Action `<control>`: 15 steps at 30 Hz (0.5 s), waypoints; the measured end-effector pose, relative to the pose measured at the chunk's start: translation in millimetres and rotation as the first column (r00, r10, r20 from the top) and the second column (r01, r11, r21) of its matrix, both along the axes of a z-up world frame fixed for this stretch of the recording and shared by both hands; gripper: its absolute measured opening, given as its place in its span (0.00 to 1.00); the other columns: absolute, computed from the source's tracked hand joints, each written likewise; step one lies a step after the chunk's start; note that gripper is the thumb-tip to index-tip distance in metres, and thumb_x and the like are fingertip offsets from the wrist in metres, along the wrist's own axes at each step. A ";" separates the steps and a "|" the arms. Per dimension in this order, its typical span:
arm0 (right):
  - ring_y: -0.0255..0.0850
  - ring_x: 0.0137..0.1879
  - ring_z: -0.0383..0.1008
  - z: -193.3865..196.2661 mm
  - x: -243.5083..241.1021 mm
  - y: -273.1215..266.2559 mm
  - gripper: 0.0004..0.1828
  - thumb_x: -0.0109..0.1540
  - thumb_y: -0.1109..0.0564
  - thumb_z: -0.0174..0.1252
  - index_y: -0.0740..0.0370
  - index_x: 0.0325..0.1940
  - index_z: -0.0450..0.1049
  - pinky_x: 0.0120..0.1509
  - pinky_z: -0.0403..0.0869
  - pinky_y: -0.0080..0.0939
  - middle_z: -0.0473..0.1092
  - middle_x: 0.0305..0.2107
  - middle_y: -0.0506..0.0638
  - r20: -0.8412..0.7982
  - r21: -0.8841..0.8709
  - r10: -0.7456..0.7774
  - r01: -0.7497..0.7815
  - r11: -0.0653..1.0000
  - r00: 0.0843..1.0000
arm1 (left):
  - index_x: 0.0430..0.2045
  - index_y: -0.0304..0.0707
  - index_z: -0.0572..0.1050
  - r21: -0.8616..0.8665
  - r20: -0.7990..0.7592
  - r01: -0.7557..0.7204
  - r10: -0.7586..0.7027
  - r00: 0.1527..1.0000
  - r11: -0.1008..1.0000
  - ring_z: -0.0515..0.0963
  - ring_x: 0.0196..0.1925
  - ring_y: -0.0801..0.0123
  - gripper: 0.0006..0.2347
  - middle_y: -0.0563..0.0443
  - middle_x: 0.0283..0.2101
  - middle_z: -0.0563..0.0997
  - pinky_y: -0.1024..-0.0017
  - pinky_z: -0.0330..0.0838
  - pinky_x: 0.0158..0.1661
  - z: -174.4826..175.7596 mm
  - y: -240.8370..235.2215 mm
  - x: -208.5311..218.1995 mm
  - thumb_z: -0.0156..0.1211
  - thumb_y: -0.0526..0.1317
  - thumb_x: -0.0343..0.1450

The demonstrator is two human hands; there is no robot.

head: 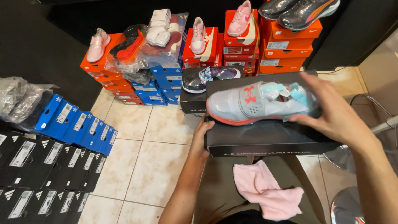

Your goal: Cleaning and inspecting shoes and shoe boxes using a cloth

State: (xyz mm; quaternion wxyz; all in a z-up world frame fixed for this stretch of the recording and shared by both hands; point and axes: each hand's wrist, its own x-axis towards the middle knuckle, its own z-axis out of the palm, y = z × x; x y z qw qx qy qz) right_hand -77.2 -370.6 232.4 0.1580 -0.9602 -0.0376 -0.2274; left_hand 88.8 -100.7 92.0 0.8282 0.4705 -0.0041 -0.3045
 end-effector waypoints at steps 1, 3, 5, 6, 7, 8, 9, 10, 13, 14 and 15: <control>0.58 0.67 0.65 -1.7 -4.8 -1.5 0.55 0.47 0.55 0.71 0.73 0.75 0.57 0.73 0.60 0.57 0.63 0.65 0.67 0.053 0.076 -0.057 0.053 0.996 0.997 | 0.66 0.35 0.68 0.009 -0.015 -0.007 0.007 1.000 1.000 0.71 0.58 0.55 0.29 0.36 0.61 0.74 0.70 0.61 0.56 5.9 2.7 -0.1 0.52 0.39 0.65; 0.63 0.72 0.60 -14.0 -14.0 -8.9 0.49 0.52 0.62 0.67 0.75 0.75 0.56 0.73 0.61 0.57 0.59 0.68 0.72 0.097 0.156 -0.116 0.100 0.983 0.989 | 0.65 0.35 0.69 0.021 -0.033 -0.017 0.017 0.999 1.000 0.71 0.57 0.56 0.29 0.37 0.60 0.75 0.70 0.62 0.55 10.9 6.5 3.6 0.51 0.40 0.65; 0.67 0.72 0.55 -35.4 -23.3 -20.7 0.42 0.60 0.72 0.56 0.82 0.77 0.48 0.74 0.56 0.61 0.51 0.69 0.78 0.155 0.362 -0.259 0.189 0.913 0.954 | 0.65 0.36 0.70 -0.009 -0.041 -0.047 0.047 0.998 0.999 0.72 0.57 0.56 0.28 0.38 0.60 0.75 0.71 0.62 0.55 8.7 8.2 11.4 0.51 0.38 0.65; 0.67 0.72 0.55 -44.5 -27.3 -19.8 0.42 0.60 0.72 0.56 0.82 0.77 0.48 0.74 0.56 0.61 0.51 0.69 0.78 0.152 0.364 -0.258 0.188 0.912 0.954 | 0.65 0.36 0.70 -0.007 -0.043 -0.049 0.048 0.998 0.999 0.72 0.57 0.56 0.28 0.38 0.60 0.75 0.71 0.62 0.55 7.6 9.7 13.5 0.51 0.38 0.65; 0.66 0.74 0.51 -53.0 -31.5 -19.4 0.40 0.64 0.64 0.49 0.73 0.78 0.42 0.74 0.54 0.62 0.48 0.70 0.77 -0.011 0.585 -0.334 0.277 0.762 0.942 | 0.65 0.35 0.69 -0.004 -0.030 -0.059 0.059 0.998 0.998 0.71 0.57 0.56 0.28 0.37 0.60 0.75 0.70 0.61 0.55 6.9 10.1 16.3 0.52 0.38 0.65; 0.66 0.76 0.46 -61.4 -35.9 -19.0 0.39 0.67 0.57 0.42 0.64 0.79 0.36 0.74 0.52 0.64 0.45 0.70 0.77 -0.188 0.747 -0.356 0.369 0.553 0.915 | 0.65 0.34 0.68 -0.002 -0.017 -0.069 0.068 0.998 0.998 0.70 0.57 0.55 0.29 0.35 0.60 0.74 0.69 0.61 0.56 6.4 10.4 18.9 0.53 0.39 0.65; 0.66 0.76 0.46 -73.5 -36.0 -18.7 0.39 0.67 0.57 0.42 0.64 0.79 0.36 0.74 0.52 0.64 0.45 0.70 0.77 -0.189 0.747 -0.357 0.370 0.553 0.915 | 0.65 0.34 0.68 -0.003 -0.018 -0.068 0.068 0.998 0.998 0.70 0.57 0.55 0.29 0.35 0.60 0.74 0.69 0.61 0.56 5.6 9.3 19.4 0.53 0.39 0.65; 0.70 0.75 0.44 -85.5 -36.3 -18.5 0.50 0.57 0.47 0.45 0.61 0.79 0.33 0.75 0.47 0.71 0.41 0.71 0.75 -0.283 0.857 -0.350 0.399 0.326 0.893 | 0.65 0.35 0.69 -0.013 -0.029 -0.077 0.077 0.997 0.997 0.70 0.56 0.57 0.28 0.38 0.59 0.75 0.70 0.61 0.55 4.7 8.2 19.8 0.53 0.38 0.65; 0.70 0.71 0.52 -123.7 -46.2 -10.6 0.49 0.53 0.36 0.45 0.56 0.75 0.46 0.75 0.50 0.73 0.50 0.65 0.72 -0.395 0.919 -0.257 0.381 -0.106 0.882 | 0.64 0.36 0.70 -0.011 -0.037 -0.086 0.086 0.996 0.996 0.71 0.55 0.58 0.28 0.39 0.58 0.76 0.70 0.62 0.54 -0.3 0.8 14.5 0.53 0.38 0.65; 0.65 0.68 0.61 -136.4 -49.8 -7.2 0.38 0.59 0.35 0.42 0.54 0.70 0.61 0.75 0.58 0.66 0.62 0.58 0.71 -0.403 0.895 -0.192 0.342 -0.285 0.895 | 0.64 0.37 0.70 0.000 -0.028 -0.087 0.087 0.996 0.996 0.71 0.56 0.56 0.28 0.39 0.58 0.76 0.69 0.63 0.55 -1.8 -2.5 12.8 0.52 0.37 0.65; 0.65 0.68 0.61 -152.5 -55.0 -10.0 0.38 0.59 0.35 0.42 0.54 0.70 0.61 0.75 0.58 0.66 0.62 0.58 0.71 -0.403 0.895 -0.192 0.342 -0.285 0.895 | 0.64 0.37 0.70 0.000 -0.028 -0.088 0.088 0.996 0.996 0.71 0.56 0.56 0.28 0.39 0.58 0.76 0.69 0.63 0.55 -15.2 -9.5 13.4 0.52 0.37 0.65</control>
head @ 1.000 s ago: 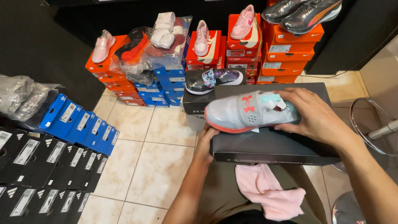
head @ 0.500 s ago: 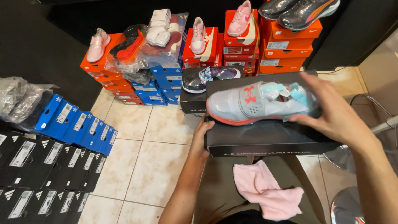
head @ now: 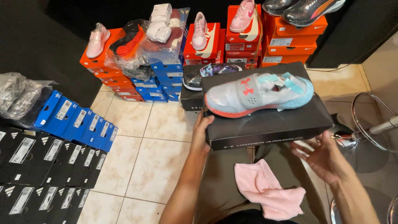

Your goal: Cleaning and inspecting shoes and shoe boxes using a cloth

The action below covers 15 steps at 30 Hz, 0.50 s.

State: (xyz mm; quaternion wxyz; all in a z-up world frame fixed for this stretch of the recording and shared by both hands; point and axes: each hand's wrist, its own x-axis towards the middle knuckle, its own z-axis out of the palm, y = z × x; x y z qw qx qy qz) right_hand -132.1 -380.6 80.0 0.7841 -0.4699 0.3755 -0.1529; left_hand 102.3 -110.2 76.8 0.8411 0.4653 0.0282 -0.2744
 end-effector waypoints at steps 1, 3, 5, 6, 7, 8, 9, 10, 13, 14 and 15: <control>0.65 0.65 0.63 -16.1 -5.1 -2.6 0.37 0.59 0.35 0.49 0.52 0.68 0.64 0.70 0.61 0.69 0.64 0.57 0.69 0.137 0.086 0.011 -0.023 0.996 0.990 | 0.66 0.36 0.68 -0.036 0.016 0.003 -0.002 1.000 0.999 0.72 0.54 0.59 0.29 0.40 0.57 0.76 0.71 0.65 0.52 -13.5 -6.7 0.8 0.54 0.35 0.65; 0.66 0.61 0.66 -35.5 -15.2 -5.6 0.36 0.58 0.35 0.56 0.50 0.67 0.66 0.66 0.64 0.71 0.66 0.55 0.66 0.268 0.169 0.020 -0.067 0.983 0.963 | 0.68 0.36 0.65 -0.071 0.030 -0.002 0.004 1.000 0.998 0.73 0.52 0.62 0.31 0.41 0.57 0.76 0.72 0.67 0.50 -26.9 -18.3 -5.1 0.56 0.33 0.64; 0.65 0.54 0.71 -39.8 -21.1 -8.6 0.31 0.61 0.29 0.60 0.49 0.59 0.72 0.57 0.68 0.82 0.72 0.50 0.56 0.240 0.155 -0.092 0.055 0.986 0.966 | 0.69 0.39 0.63 0.015 0.050 0.048 -0.048 0.998 0.999 0.72 0.61 0.56 0.34 0.40 0.64 0.74 0.67 0.64 0.57 -23.9 -30.1 -13.9 0.58 0.36 0.62; 0.65 0.54 0.71 -33.6 -22.9 -7.0 0.31 0.61 0.29 0.60 0.49 0.59 0.72 0.57 0.68 0.82 0.72 0.50 0.56 0.238 0.153 -0.084 0.048 0.987 0.968 | 0.69 0.39 0.63 0.013 0.047 0.040 -0.041 0.998 0.999 0.72 0.61 0.56 0.34 0.40 0.64 0.74 0.67 0.64 0.57 -23.4 -35.1 -18.5 0.58 0.36 0.62; 0.64 0.59 0.68 -27.6 -24.4 -5.5 0.33 0.61 0.29 0.56 0.49 0.61 0.68 0.57 0.64 0.89 0.68 0.53 0.56 0.167 0.137 -0.121 0.099 0.986 0.979 | 0.68 0.41 0.65 0.013 0.046 0.068 -0.068 0.997 0.998 0.72 0.59 0.58 0.33 0.42 0.62 0.75 0.69 0.65 0.56 -23.0 -40.1 -22.9 0.58 0.36 0.62; 0.63 0.63 0.65 -21.4 -25.6 -5.1 0.34 0.61 0.28 0.53 0.50 0.62 0.65 0.58 0.60 0.96 0.65 0.55 0.57 0.095 0.115 -0.158 0.147 0.982 0.983 | 0.67 0.43 0.67 0.010 0.045 0.095 -0.095 0.994 0.995 0.72 0.57 0.60 0.32 0.44 0.60 0.76 0.70 0.65 0.55 -22.8 -46.3 -26.9 0.58 0.35 0.62; 0.63 0.63 0.65 -9.8 -24.4 -1.8 0.34 0.61 0.28 0.53 0.50 0.62 0.65 0.58 0.60 0.96 0.65 0.55 0.57 0.093 0.111 -0.150 0.140 0.984 0.984 | 0.67 0.43 0.67 0.006 0.043 0.087 -0.087 0.995 0.996 0.72 0.57 0.60 0.32 0.44 0.60 0.76 0.70 0.65 0.55 -30.9 -57.3 -29.1 0.58 0.35 0.62; 0.63 0.65 0.63 1.9 -23.8 2.3 0.36 0.63 0.31 0.47 0.54 0.67 0.58 0.62 0.61 0.90 0.60 0.58 0.61 0.032 0.043 -0.172 0.170 0.984 0.985 | 0.68 0.44 0.66 0.016 0.028 0.119 -0.119 0.992 0.993 0.71 0.58 0.61 0.33 0.46 0.61 0.75 0.70 0.64 0.56 -39.0 -67.6 -31.9 0.60 0.36 0.62; 0.56 0.69 0.62 2.0 -36.4 -7.6 0.38 0.64 0.33 0.42 0.54 0.73 0.53 0.67 0.63 0.78 0.58 0.64 0.56 0.031 -0.060 -0.173 0.174 0.983 0.984 | 0.70 0.43 0.62 -0.018 0.030 0.171 -0.170 0.985 0.985 0.69 0.62 0.62 0.35 0.46 0.65 0.71 0.70 0.62 0.59 -47.5 -90.8 -44.3 0.60 0.39 0.62; 0.50 0.71 0.63 -3.5 -41.4 -15.2 0.39 0.63 0.32 0.44 0.49 0.75 0.54 0.68 0.65 0.72 0.59 0.67 0.48 0.100 -0.092 -0.153 0.162 0.982 0.983 | 0.70 0.41 0.60 -0.060 0.058 0.200 -0.197 0.979 0.978 0.68 0.65 0.61 0.35 0.45 0.68 0.68 0.69 0.61 0.61 -46.8 -98.0 -46.9 0.60 0.40 0.63; 0.50 0.71 0.63 -8.9 -43.5 -22.1 0.39 0.63 0.32 0.44 0.49 0.75 0.54 0.68 0.65 0.72 0.59 0.67 0.48 0.099 -0.093 -0.148 0.157 0.983 0.984 | 0.70 0.41 0.60 -0.061 0.057 0.195 -0.191 0.980 0.979 0.68 0.65 0.61 0.35 0.45 0.68 0.68 0.69 0.61 0.61 -47.2 -103.0 -46.3 0.60 0.40 0.63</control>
